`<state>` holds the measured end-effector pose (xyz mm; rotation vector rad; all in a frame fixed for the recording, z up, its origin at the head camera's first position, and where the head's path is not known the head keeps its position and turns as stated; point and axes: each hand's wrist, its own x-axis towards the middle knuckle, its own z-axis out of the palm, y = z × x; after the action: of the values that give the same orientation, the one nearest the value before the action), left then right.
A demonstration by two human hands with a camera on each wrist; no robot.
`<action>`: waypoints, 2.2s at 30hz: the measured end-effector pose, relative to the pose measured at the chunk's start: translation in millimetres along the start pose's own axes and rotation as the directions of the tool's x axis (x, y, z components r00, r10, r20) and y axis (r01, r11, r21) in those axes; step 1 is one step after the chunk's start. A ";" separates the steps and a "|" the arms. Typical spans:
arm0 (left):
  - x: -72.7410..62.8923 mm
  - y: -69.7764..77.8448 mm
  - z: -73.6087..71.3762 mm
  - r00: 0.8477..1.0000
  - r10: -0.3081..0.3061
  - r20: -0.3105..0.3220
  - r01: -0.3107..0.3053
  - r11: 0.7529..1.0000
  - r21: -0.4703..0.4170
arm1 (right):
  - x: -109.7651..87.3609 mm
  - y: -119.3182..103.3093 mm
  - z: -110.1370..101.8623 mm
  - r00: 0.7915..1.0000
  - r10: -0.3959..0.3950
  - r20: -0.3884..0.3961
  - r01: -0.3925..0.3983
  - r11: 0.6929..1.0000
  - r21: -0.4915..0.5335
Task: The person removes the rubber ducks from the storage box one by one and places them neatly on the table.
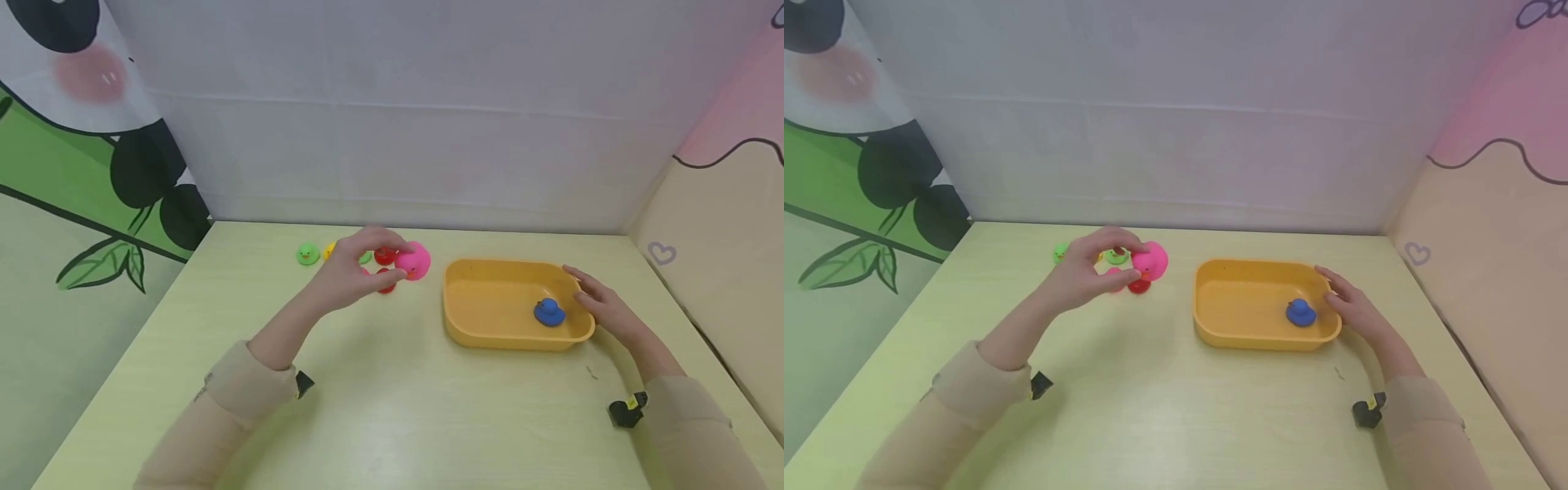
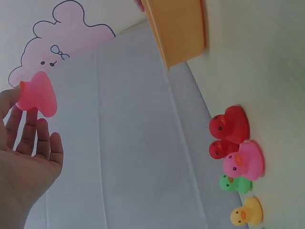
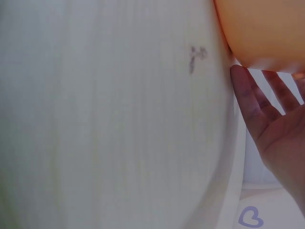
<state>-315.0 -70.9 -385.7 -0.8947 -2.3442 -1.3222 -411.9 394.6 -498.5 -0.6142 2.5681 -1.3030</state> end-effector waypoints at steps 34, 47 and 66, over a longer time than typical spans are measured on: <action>-45.4 -85.8 -55.6 0.962 -0.271 -0.034 0.273 0.947 0.171 | -2.3 -2.8 -1.5 1.000 -0.017 -0.004 0.017 1.000 -0.012; -46.0 -118.8 -59.9 0.930 -0.367 -0.008 0.359 0.907 0.219 | -0.9 1.7 -1.0 0.999 -0.044 -0.005 0.044 0.999 -0.009; -48.0 -163.7 -69.8 0.832 -0.546 0.097 0.498 0.813 0.302 | 9.5 15.6 3.6 1.000 -0.025 -0.009 0.025 1.000 0.004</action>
<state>-387.6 -210.2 -482.3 -0.2902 -2.9662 -1.0835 -423.3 395.9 -513.1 -0.6432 2.5721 -1.3210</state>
